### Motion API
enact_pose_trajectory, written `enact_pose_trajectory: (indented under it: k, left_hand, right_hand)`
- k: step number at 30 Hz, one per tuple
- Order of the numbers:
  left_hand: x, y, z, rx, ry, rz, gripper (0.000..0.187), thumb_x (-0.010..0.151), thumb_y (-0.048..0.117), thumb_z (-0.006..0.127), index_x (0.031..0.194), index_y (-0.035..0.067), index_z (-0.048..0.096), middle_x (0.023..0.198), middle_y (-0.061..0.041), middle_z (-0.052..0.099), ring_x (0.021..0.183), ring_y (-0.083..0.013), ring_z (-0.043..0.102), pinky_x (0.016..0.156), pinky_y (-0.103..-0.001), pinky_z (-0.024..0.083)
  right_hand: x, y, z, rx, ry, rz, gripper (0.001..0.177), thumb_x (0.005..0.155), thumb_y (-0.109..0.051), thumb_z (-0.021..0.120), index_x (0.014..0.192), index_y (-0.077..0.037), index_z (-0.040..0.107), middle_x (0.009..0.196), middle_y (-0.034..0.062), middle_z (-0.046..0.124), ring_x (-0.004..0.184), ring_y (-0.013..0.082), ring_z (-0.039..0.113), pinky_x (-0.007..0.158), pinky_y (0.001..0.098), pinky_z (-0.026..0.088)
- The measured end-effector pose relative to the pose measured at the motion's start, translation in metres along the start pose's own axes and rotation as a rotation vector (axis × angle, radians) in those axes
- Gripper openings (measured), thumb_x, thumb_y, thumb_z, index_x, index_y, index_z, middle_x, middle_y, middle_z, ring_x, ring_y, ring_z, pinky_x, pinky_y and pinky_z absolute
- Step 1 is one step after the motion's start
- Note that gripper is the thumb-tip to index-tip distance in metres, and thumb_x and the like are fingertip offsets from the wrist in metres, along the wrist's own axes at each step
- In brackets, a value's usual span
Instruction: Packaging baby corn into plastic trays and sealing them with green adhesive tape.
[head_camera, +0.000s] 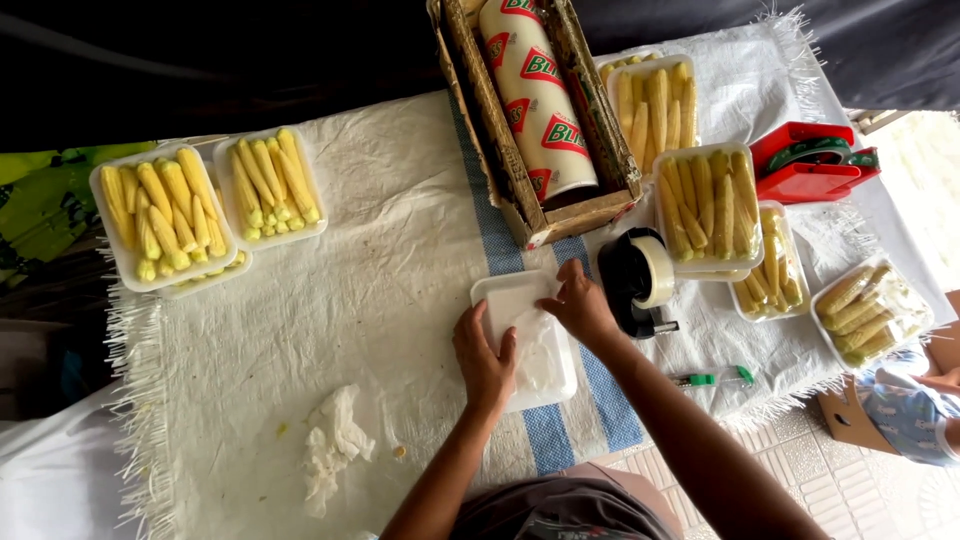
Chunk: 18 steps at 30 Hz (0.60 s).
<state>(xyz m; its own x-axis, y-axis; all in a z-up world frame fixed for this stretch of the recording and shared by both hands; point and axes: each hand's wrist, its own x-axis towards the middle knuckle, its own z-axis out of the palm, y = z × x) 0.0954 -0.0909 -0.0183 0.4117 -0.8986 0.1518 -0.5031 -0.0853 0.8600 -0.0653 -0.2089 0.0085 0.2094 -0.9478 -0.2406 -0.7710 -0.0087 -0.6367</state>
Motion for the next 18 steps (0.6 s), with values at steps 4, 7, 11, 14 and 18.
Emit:
enact_pose_trajectory:
  k: [4, 7, 11, 14, 18]
  left_hand:
    - [0.001, -0.003, 0.002, -0.008, -0.006, -0.006, 0.062, 0.091, 0.03, 0.071, 0.145, 0.011, 0.048, 0.133, -0.016, 0.054, 0.116, -0.0396, 0.055, 0.096, -0.052, 0.045]
    - [-0.001, -0.005, 0.004, -0.006, -0.002, 0.009, 0.062, 0.091, 0.032, 0.071, 0.145, 0.01, 0.049, 0.131, -0.017, 0.055, 0.115, -0.0399, 0.057, 0.096, -0.051, 0.046]
    - [0.0, -0.004, 0.003, -0.077, -0.007, -0.021, 0.063, 0.093, 0.03, 0.071, 0.147, 0.007, 0.047, 0.133, -0.02, 0.053, 0.121, -0.0421, 0.056, 0.1, -0.051, 0.046]
    - [-0.002, -0.003, 0.003, -0.101, -0.011, -0.056, 0.067, 0.092, 0.029, 0.074, 0.148, 0.005, 0.045, 0.134, -0.024, 0.053, 0.122, -0.0454, 0.056, 0.102, -0.053, 0.046]
    - [-0.002, -0.024, 0.007, -0.14, -0.023, -0.142, 0.078, 0.092, 0.035, 0.075, 0.15, -0.002, 0.039, 0.134, -0.031, 0.051, 0.124, -0.05, 0.055, 0.102, -0.056, 0.046]
  right_hand:
    - [0.005, 0.012, -0.002, 0.168, -0.042, 0.024, 0.039, 0.085, -0.023, 0.083, 0.103, -0.002, 0.055, 0.07, 0.0102, 0.068, 0.061, 0.0251, 0.07, 0.056, 0.0363, 0.056]
    - [0.007, 0.018, 0.002, 0.324, -0.043, 0.077, 0.012, 0.093, -0.011, 0.07, 0.098, -0.003, 0.062, 0.063, 0.0076, 0.069, 0.053, 0.0195, 0.069, 0.05, 0.0285, 0.058]
    - [0.005, 0.024, 0.019, 0.117, 0.045, 0.011, 0.038, 0.089, -0.036, 0.08, 0.103, -0.005, 0.063, 0.071, 0.0116, 0.068, 0.061, 0.0277, 0.068, 0.059, 0.0404, 0.054]
    - [0.004, 0.027, 0.021, 0.173, 0.104, 0.056, 0.028, 0.093, -0.033, 0.075, 0.101, -0.008, 0.064, 0.066, 0.0063, 0.067, 0.055, 0.0223, 0.068, 0.056, 0.0348, 0.055]
    - [0.008, 0.069, 0.041, -0.015, 0.15, 0.066, 0.025, 0.1, -0.037, 0.061, 0.1, -0.015, 0.072, 0.073, 0.0082, 0.068, 0.069, 0.0294, 0.07, 0.065, 0.0454, 0.056]
